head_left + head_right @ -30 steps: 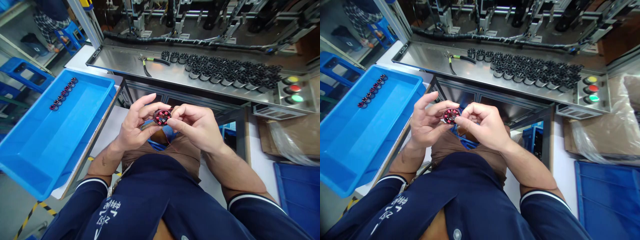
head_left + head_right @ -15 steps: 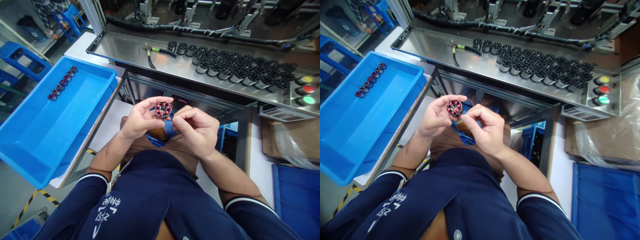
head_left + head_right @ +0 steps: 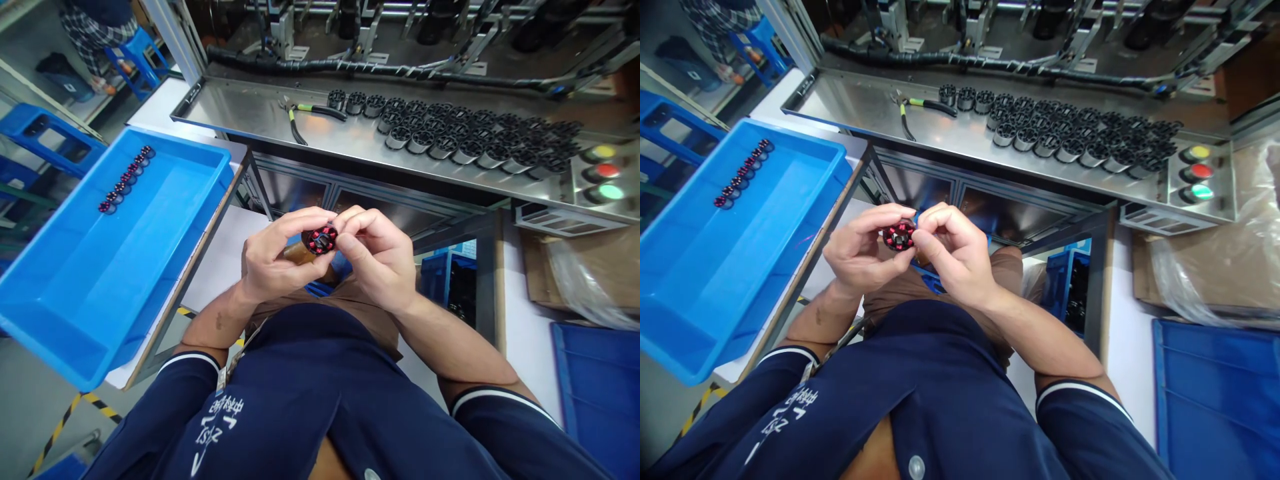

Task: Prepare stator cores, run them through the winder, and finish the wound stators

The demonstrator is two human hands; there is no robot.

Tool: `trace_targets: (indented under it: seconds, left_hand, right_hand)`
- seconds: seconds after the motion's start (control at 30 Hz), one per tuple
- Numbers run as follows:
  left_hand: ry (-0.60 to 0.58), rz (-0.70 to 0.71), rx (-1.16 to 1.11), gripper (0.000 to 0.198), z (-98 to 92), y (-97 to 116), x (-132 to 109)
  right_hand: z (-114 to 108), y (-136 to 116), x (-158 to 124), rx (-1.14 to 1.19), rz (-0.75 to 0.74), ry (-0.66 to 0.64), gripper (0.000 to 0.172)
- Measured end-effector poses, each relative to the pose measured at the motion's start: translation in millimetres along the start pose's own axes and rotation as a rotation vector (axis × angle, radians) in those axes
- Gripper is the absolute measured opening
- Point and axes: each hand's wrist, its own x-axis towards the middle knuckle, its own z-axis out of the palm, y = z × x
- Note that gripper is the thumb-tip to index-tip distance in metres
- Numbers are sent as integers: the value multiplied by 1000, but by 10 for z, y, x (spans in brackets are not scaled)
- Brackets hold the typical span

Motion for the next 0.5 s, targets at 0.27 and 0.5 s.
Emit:
trace_targets:
  seconds: [0.27, 0.5]
  left_hand:
    - [42, -10, -49, 51, -25, 9, 7]
    - [27, 2, -8, 50, -27, -9, 10]
  right_hand:
    - [60, 168, -45, 32, 8, 166, 35]
    - [95, 81, 64, -66, -93, 200, 24]
